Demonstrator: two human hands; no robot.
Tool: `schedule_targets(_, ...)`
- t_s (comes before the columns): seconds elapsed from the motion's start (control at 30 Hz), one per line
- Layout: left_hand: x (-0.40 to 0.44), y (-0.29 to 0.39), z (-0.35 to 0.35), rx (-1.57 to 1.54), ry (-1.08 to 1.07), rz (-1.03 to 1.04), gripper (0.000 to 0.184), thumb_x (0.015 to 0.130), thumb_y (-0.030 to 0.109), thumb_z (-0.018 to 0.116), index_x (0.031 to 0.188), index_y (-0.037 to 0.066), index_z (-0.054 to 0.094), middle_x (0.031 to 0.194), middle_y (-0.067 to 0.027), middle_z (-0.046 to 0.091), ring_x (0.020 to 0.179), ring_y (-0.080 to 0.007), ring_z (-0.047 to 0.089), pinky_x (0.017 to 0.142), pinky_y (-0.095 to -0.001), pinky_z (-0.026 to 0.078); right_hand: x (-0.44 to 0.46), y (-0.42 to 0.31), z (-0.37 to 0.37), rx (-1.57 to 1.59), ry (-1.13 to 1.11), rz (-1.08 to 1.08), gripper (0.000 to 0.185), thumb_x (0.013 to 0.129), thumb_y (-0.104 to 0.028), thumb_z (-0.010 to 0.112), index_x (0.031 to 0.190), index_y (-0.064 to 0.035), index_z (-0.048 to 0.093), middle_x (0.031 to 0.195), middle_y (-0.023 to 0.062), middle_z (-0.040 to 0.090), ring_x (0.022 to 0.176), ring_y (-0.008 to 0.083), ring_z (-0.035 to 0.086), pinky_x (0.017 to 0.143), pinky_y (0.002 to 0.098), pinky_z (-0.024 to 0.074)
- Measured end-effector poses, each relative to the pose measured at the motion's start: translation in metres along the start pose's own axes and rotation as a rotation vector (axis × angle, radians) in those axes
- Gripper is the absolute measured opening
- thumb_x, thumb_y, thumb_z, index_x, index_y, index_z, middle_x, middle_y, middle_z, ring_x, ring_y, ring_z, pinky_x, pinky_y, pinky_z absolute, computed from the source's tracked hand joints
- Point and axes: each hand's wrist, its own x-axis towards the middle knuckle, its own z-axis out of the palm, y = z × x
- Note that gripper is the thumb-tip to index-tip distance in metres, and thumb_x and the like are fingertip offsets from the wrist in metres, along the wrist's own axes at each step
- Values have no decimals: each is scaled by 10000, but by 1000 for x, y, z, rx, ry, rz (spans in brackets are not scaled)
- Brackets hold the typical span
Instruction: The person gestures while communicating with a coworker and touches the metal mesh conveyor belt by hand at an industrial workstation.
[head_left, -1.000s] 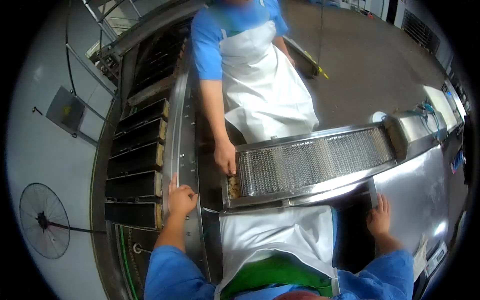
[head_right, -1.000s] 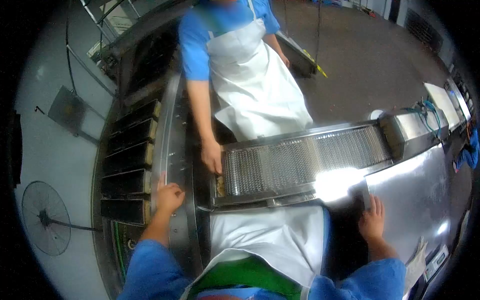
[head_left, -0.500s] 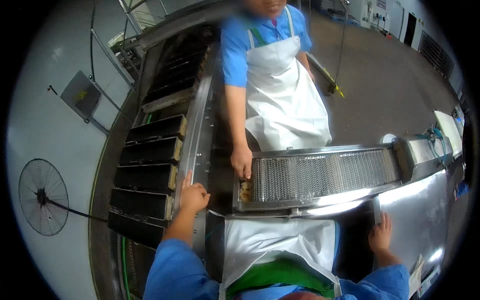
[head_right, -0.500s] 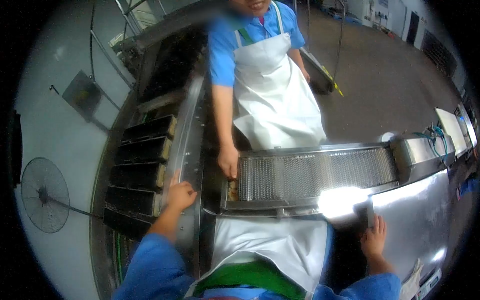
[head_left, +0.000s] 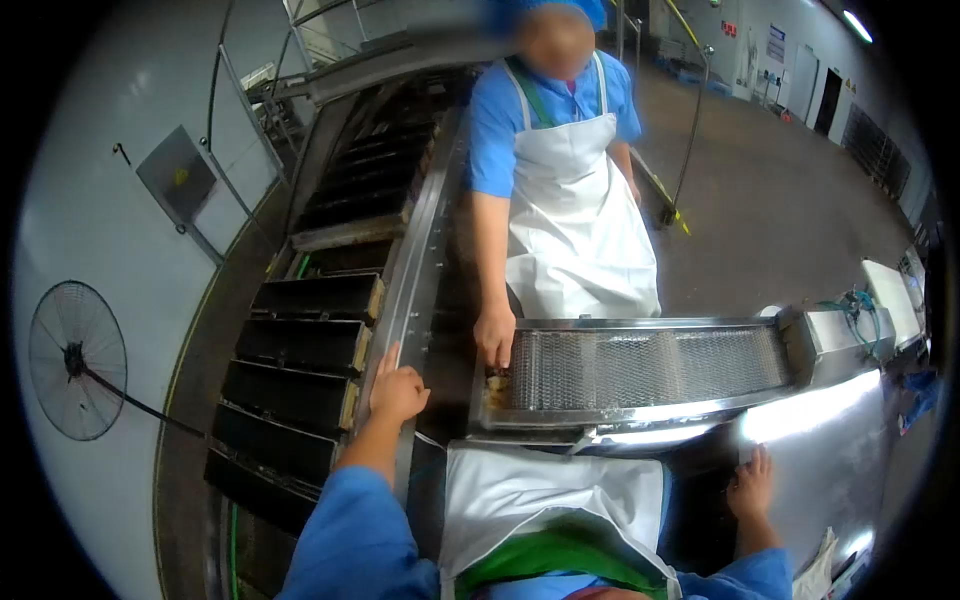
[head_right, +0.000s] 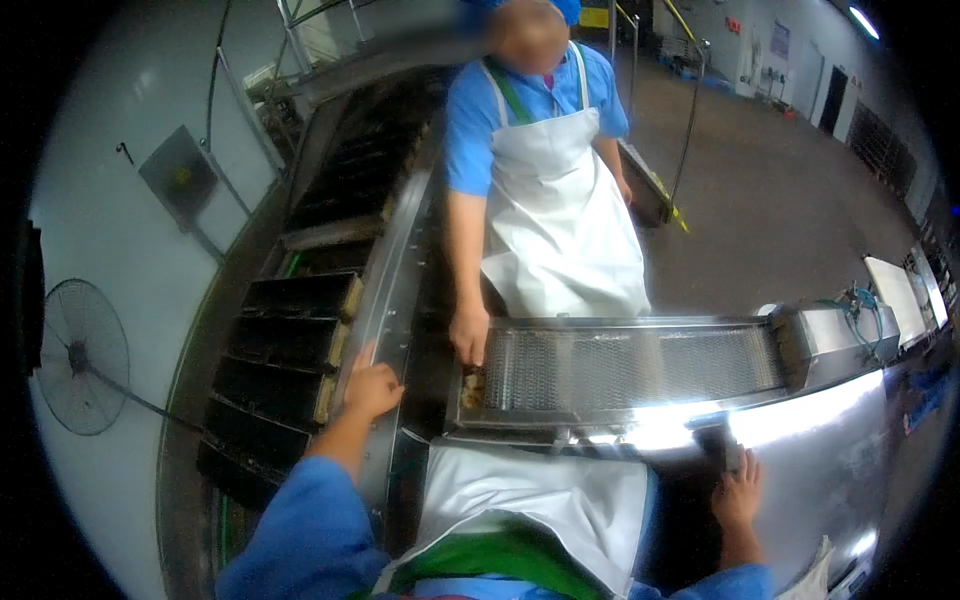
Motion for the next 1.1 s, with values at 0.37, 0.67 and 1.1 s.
schedule_targets(0.37,1,-6,9,-16,12,22,170,779,288,745,742,124,770,936,-32,726,1396,-332,373,1133,-411,332,-18,-140,47,132,-203,215,224,733,-314,682,853,-152,779,982,107,661,1012,335,604,835,462,486)
schedule_targets(0.67,5,1,2,105,-166,-51,219,829,368,700,853,176,802,1133,-23,713,1473,-332,223,1216,-439,182,-1,-141,59,76,-678,427,715,746,-592,676,1188,-30,683,1303,153,611,1247,310,558,1036,420,441)
schedule_targets(1.1,1,0,-1,65,-8,42,182,799,315,739,770,141,786,962,-26,727,1420,-345,332,1163,-422,282,15,-154,38,77,-721,551,574,713,-439,755,1132,-49,714,1222,126,682,1149,286,651,952,393,529)
